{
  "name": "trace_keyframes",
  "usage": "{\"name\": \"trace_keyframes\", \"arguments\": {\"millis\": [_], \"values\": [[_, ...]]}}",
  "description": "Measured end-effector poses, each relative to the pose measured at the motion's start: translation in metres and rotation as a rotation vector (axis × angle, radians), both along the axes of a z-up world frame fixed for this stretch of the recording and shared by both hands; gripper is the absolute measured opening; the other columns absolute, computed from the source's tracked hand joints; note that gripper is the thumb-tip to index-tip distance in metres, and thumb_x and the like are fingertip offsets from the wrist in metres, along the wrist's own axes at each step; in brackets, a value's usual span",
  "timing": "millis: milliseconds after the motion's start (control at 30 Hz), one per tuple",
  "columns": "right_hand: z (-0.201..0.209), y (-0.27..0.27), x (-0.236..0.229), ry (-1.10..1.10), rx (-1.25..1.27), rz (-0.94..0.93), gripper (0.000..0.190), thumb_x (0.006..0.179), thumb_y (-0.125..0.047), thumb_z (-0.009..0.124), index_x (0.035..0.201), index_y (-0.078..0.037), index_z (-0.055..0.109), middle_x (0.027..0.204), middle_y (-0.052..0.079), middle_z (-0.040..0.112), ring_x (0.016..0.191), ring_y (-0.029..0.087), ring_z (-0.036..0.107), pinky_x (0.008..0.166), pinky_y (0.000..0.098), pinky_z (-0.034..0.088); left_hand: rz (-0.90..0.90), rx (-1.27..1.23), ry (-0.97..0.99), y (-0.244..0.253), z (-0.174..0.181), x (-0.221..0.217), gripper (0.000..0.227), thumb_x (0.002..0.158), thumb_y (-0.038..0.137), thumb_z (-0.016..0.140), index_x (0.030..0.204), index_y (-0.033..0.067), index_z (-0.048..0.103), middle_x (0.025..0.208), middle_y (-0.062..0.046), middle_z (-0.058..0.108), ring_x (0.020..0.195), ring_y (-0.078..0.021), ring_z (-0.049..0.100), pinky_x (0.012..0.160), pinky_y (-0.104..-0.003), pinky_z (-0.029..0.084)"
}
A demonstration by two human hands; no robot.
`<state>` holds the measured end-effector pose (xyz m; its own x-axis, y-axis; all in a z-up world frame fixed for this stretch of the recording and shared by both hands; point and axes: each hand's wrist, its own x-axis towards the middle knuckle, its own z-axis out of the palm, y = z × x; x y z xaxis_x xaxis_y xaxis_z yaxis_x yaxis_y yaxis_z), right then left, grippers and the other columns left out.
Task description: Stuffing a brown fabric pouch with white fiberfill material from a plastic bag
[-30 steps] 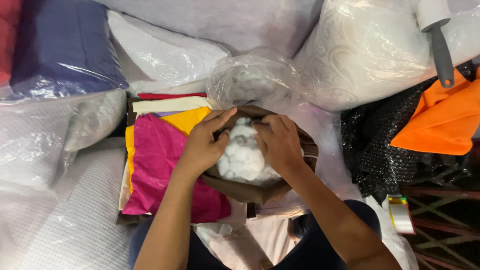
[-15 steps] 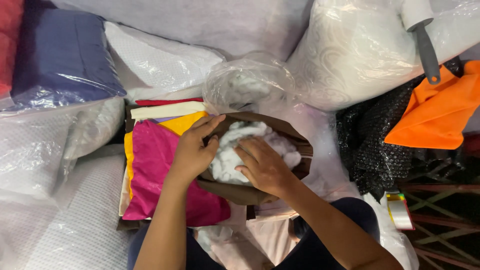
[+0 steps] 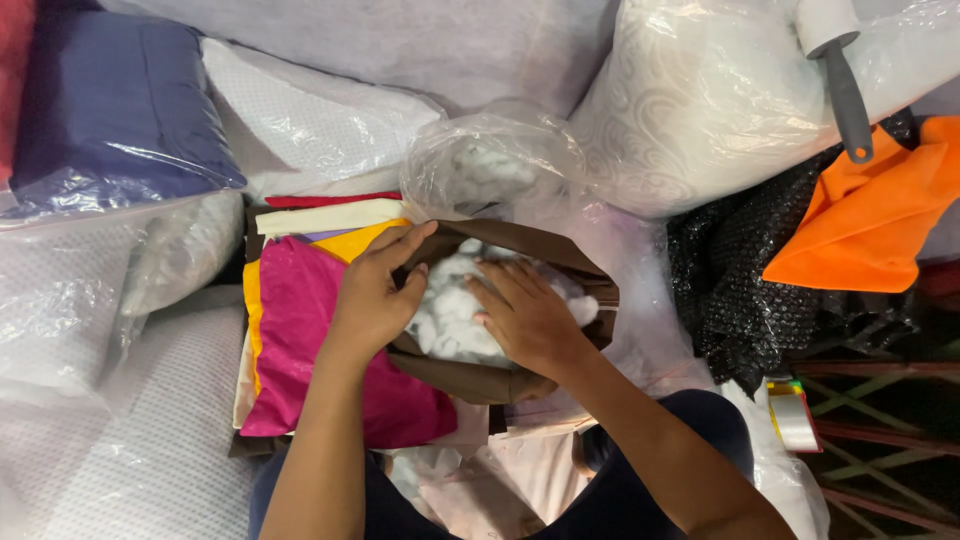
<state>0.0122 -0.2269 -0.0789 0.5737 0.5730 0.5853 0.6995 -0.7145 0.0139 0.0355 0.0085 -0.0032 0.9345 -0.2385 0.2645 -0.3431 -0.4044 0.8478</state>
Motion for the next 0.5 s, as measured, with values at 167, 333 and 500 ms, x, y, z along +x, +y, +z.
{"name": "trace_keyframes", "arguments": {"millis": [167, 333, 500], "values": [[-0.013, -0.010, -0.002, 0.151, 0.004, -0.039, 0.038, 0.102, -0.025, 0.059, 0.135, -0.007, 0.063, 0.131, 0.021, 0.062, 0.118, 0.041, 0.064, 0.101, 0.0528, 0.049, -0.006, 0.002, 0.035, -0.002, 0.006, -0.001, 0.047, 0.087, 0.004, 0.066, 0.134, 0.0082, 0.068, 0.121, -0.016, 0.070, 0.117, -0.0348, 0.066, 0.099, -0.045, 0.051], [0.007, 0.009, -0.006, 0.161, 0.087, 0.075, 0.049, 0.103, -0.028, 0.056, 0.148, -0.007, 0.053, 0.150, 0.023, 0.051, 0.139, 0.042, 0.050, 0.117, 0.0549, 0.037, -0.013, -0.040, 0.013, -0.004, -0.006, -0.002, 0.049, 0.085, 0.005, 0.067, 0.134, 0.0111, 0.069, 0.119, -0.014, 0.071, 0.114, -0.0352, 0.067, 0.097, -0.046, 0.052], [0.020, 0.022, -0.005, 0.140, 0.157, 0.197, 0.035, 0.097, -0.007, 0.063, 0.130, 0.003, 0.064, 0.121, 0.025, 0.066, 0.112, 0.043, 0.067, 0.108, 0.0539, 0.049, -0.084, -0.022, 0.053, -0.007, -0.004, -0.005, 0.059, 0.078, 0.002, 0.069, 0.136, 0.0102, 0.067, 0.124, -0.014, 0.069, 0.117, -0.0352, 0.065, 0.101, -0.045, 0.050]]}}
